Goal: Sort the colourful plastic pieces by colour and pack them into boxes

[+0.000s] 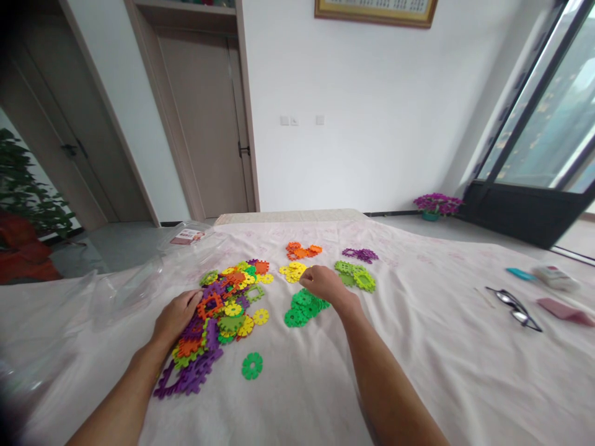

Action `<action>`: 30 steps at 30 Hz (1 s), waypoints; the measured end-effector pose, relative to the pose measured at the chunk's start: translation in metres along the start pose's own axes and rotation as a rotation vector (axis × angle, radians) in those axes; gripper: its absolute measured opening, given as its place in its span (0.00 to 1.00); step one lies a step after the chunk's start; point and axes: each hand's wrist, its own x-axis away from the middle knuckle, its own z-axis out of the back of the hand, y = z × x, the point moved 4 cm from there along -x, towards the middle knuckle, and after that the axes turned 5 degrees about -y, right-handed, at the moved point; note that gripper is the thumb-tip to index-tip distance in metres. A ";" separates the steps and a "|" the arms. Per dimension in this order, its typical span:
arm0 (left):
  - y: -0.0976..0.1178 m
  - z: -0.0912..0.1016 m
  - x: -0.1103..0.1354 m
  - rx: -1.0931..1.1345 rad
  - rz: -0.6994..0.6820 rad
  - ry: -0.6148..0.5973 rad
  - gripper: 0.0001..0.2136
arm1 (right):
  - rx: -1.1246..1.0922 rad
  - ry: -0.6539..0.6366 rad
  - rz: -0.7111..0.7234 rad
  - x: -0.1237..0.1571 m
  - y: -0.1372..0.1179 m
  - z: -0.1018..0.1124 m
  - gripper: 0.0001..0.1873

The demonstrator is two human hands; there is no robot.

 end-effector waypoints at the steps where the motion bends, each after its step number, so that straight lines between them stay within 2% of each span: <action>1: 0.001 0.001 0.001 -0.001 0.000 0.000 0.22 | 0.011 0.020 -0.007 0.002 -0.002 0.004 0.10; 4: 0.003 0.003 0.002 -0.004 -0.002 0.004 0.22 | -0.035 -0.032 0.045 0.006 -0.022 0.005 0.09; 7: 0.004 0.004 0.003 -0.007 0.001 0.007 0.23 | -0.110 -0.244 0.171 0.013 -0.055 -0.010 0.09; 10: 0.004 0.004 0.003 -0.008 -0.006 0.010 0.22 | -0.083 -0.428 0.255 0.027 -0.089 -0.033 0.11; 12: 0.003 0.003 0.002 -0.005 -0.010 0.009 0.22 | -0.026 -0.472 0.318 0.036 -0.107 -0.048 0.13; 15: 0.001 0.002 0.001 0.003 -0.009 0.004 0.22 | 0.051 -0.469 0.408 0.046 -0.125 -0.067 0.17; 19: -0.001 -0.001 0.000 0.004 -0.016 0.006 0.22 | 0.102 -0.457 0.474 0.052 -0.133 -0.083 0.17; 23: -0.003 -0.003 -0.002 0.005 -0.008 0.005 0.21 | 0.071 -0.573 0.439 0.052 -0.130 -0.089 0.16; 26: -0.003 -0.003 -0.002 0.006 -0.016 0.008 0.21 | 0.016 -0.578 0.425 0.048 -0.126 -0.079 0.14; 30: -0.001 -0.001 0.000 0.002 -0.015 0.003 0.22 | 0.003 -0.434 0.294 0.036 -0.108 -0.045 0.10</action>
